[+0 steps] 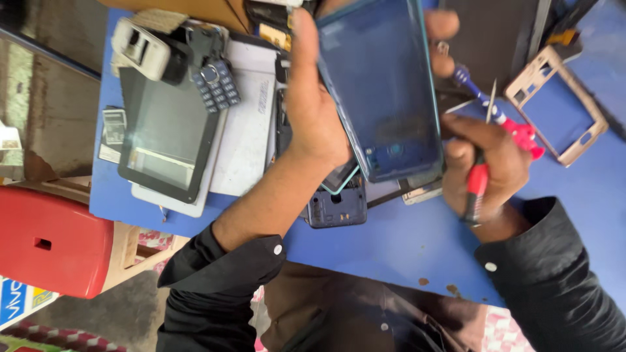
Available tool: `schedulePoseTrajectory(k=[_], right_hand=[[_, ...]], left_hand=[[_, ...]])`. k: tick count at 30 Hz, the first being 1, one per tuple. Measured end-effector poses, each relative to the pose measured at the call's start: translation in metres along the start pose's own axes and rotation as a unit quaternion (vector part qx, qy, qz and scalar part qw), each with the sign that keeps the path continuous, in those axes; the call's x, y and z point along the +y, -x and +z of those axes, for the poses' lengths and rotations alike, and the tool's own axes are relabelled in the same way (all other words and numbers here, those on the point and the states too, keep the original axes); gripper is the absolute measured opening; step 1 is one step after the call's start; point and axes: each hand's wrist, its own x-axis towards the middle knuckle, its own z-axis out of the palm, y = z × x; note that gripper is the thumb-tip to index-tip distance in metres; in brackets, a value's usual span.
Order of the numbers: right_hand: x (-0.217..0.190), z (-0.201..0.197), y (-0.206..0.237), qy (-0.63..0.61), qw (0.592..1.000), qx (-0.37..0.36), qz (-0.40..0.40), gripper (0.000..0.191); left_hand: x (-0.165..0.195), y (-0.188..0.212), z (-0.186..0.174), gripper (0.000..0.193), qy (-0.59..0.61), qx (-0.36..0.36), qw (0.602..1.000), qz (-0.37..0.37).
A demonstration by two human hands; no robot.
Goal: The person selects a mobile phone from a pile of disassembled devices on a blue workbench. Using a small screwdriver, they pry and scrape around the camera module area on the back of the phone, then set it aside and repeat the same prying action on a second phone.
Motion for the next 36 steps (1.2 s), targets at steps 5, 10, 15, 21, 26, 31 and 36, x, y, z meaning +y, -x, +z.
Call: schedulePoseTrajectory(k=[5,10,15,21,26,31,36], right_hand=[[0.007,-0.002,0.003,-0.074,0.996,-0.043,0.033,0.038],[0.012,-0.001,0.002,-0.047,0.997,-0.054,0.000,0.032],[0.012,0.002,0.003,-0.014,0.998,-0.032,0.049,0.028],[0.002,-0.001,-0.003,-0.048,0.985,-0.040,0.160,0.033],[-0.001,-0.004,-0.008,-0.049,0.985,-0.053,0.157,0.041],[0.007,-0.006,-0.007,-0.061,0.987,-0.050,0.143,0.043],[0.008,-0.009,-0.004,-0.192,0.962,-0.062,0.182,0.043]], left_hand=[[0.002,0.002,0.002,0.084,-0.161,-0.065,0.985,0.024],[-0.005,-0.002,0.007,0.076,-0.222,-0.061,0.972,0.044],[-0.012,-0.001,0.009,0.053,-0.289,0.044,0.953,0.078],[-0.011,-0.001,-0.017,0.054,-0.453,0.145,0.870,0.129],[-0.015,-0.002,-0.024,0.050,-0.369,0.167,0.907,0.117],[-0.015,-0.001,-0.020,0.045,-0.251,0.157,0.951,0.088],[-0.010,0.002,-0.020,0.043,-0.180,0.125,0.974,0.056]])
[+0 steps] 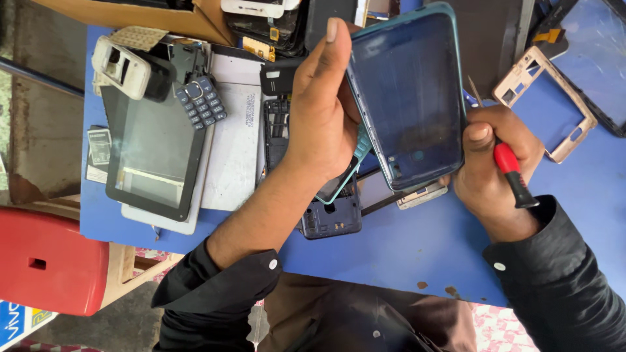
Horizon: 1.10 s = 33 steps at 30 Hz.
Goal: The person selects a mobile phone from a pile of disassembled devices on a blue workbench. Using a small screwdriver, they pry and scrape around the camera module area on the back of the phone, then set it aside and repeat the same prying action on a second phone.
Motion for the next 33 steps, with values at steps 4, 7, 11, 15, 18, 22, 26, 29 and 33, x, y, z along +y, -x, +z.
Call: schedulePoseTrajectory(k=[4,7,11,15,18,22,26,29,33], right_hand=[[-0.003,0.000,-0.003,-0.050,0.998,-0.003,0.033,0.045],[-0.004,0.000,-0.007,-0.061,0.996,-0.007,0.061,0.045],[-0.002,-0.001,-0.011,-0.045,0.996,0.001,0.079,0.045],[0.001,-0.003,-0.012,-0.082,0.995,-0.024,0.057,0.046],[0.001,-0.002,-0.013,-0.110,0.991,-0.031,0.066,0.041],[-0.003,-0.002,-0.015,-0.054,0.996,-0.034,0.068,0.037],[-0.005,-0.004,-0.014,-0.002,0.997,-0.017,0.071,0.033],[0.000,-0.005,-0.013,-0.025,0.994,-0.006,0.103,0.028],[0.013,-0.007,-0.012,0.112,0.994,0.011,-0.006,0.027]], left_hand=[[0.002,-0.002,-0.001,0.040,0.051,-0.005,0.998,-0.036],[0.003,-0.004,0.000,0.038,0.062,-0.010,0.997,-0.051],[0.004,-0.004,0.000,0.038,0.069,-0.027,0.995,-0.069],[0.003,-0.003,-0.001,0.037,0.066,-0.042,0.995,-0.067],[0.001,-0.003,-0.001,0.038,0.055,-0.049,0.995,-0.060],[0.000,-0.002,-0.001,0.038,0.052,-0.043,0.996,-0.061],[0.003,-0.004,-0.002,0.036,0.039,-0.049,0.995,-0.071],[0.005,-0.005,-0.002,0.035,0.053,-0.080,0.993,-0.071],[0.005,-0.006,0.000,0.034,0.042,-0.082,0.993,-0.078]])
